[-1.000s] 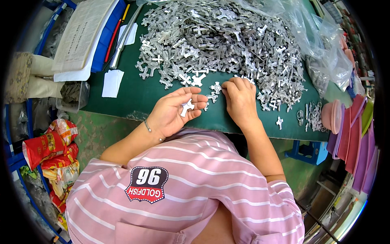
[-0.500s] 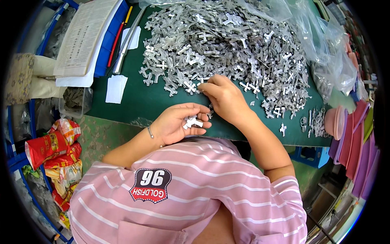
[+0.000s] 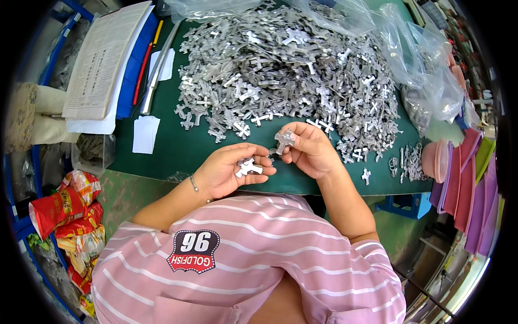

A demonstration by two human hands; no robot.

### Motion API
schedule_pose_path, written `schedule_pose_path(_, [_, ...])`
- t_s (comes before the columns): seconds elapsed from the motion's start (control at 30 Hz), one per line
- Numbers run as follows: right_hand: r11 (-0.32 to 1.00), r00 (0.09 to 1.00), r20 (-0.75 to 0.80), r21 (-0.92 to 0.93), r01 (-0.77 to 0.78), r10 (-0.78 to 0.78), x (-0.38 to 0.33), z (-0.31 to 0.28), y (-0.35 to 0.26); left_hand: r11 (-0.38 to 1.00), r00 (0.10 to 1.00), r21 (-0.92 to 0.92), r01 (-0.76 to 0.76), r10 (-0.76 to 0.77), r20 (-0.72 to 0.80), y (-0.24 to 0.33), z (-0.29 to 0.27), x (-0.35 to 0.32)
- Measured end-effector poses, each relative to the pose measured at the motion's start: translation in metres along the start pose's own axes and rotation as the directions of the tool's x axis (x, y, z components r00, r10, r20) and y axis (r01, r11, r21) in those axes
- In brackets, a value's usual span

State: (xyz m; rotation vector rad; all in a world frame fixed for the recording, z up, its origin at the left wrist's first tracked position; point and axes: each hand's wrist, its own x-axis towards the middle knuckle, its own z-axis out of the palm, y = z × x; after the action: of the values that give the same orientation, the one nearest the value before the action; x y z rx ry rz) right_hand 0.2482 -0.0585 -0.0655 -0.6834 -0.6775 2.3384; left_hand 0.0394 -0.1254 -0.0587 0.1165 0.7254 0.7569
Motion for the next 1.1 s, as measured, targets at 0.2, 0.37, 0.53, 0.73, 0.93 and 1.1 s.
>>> schedule_pose_path(0.2, [0.007, 0.735, 0.462, -0.845, 0.535, -0.497, -0.017, 0.032, 0.0, 0.982, 0.978, -0.133, 0.134, -0.109, 0.178, -0.006, 0.003, 0.024])
schedule_pose_path(0.37, [-0.324, 0.566, 0.359, -0.932, 0.166, -0.742, -0.007, -0.006, -0.035, 0.996, 0.994, 0.033, 0.085, -0.087, 0.063, -0.005, 0.013, 0.027])
schedule_pose_path(0.53, [-0.416, 0.591, 0.209, -0.878, -0.237, -0.779, 0.008, -0.014, -0.056, 0.994, 0.997, 0.079, 0.074, -0.076, 0.023, -0.001, 0.032, 0.027])
schedule_pose_path(0.73, [-0.389, 0.567, 0.192, -0.887, -0.25, -0.801, 0.002, -0.023, -0.053, 0.994, 0.997, 0.084, 0.066, -0.069, 0.029, -0.001, 0.033, 0.028])
schedule_pose_path(0.93, [-0.423, 0.552, 0.223, -0.867, -0.264, -0.803, 0.007, -0.018, -0.052, 0.993, 0.996, 0.094, 0.069, -0.074, 0.052, -0.003, 0.038, 0.034])
schedule_pose_path(1.1, [0.055, 0.551, -0.021, -0.997, 0.045, -0.834, 0.002, -0.029, -0.062, 0.994, 0.995, 0.086, 0.071, -0.076, 0.058, -0.002, 0.04, 0.035])
